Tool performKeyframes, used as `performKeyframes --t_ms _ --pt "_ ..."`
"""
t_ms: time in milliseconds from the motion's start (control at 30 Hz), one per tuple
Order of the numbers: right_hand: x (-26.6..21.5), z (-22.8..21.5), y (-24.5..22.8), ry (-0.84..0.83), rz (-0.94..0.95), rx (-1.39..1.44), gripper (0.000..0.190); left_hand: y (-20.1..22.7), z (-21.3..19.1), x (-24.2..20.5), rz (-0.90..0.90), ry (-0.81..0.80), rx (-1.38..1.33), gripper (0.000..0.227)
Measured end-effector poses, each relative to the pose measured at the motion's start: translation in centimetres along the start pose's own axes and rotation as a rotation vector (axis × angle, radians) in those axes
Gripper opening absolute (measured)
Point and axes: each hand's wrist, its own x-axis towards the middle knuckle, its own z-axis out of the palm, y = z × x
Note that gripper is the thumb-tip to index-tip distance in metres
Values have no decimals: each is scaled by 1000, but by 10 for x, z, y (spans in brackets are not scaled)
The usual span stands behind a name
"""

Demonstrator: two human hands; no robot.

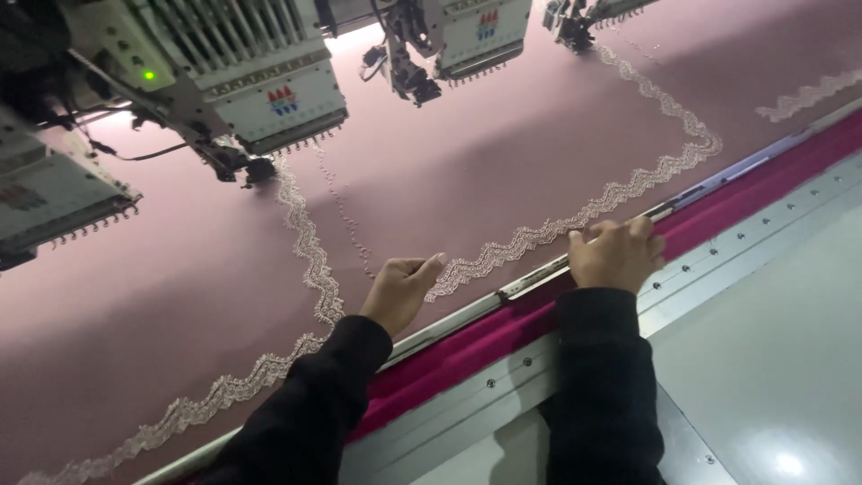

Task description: The person adjusts a pink fabric under an industrial embroidery machine, then retrieves a spool of pink thread from a box on the floor. They place the spool on a thread stand and thread it through the machine's guides and tensioners before tying the thread to the needle.

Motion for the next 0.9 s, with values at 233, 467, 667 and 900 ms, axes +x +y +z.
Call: performKeyframes --t_ms 233,467,667,900 --pt "18 26 12 185 -241 162 11 36 21 0 8 -38 -32 43" --pt "20 36 14 164 -172 323 17 35 24 -11 11 -47 -59 43" --pt "13 21 1 112 -124 340 13 32 9 -13 30 -35 -55 45" --pt "-23 -101 -92 -151 -299 1042 18 16 -12 3 79 30 -124 49"
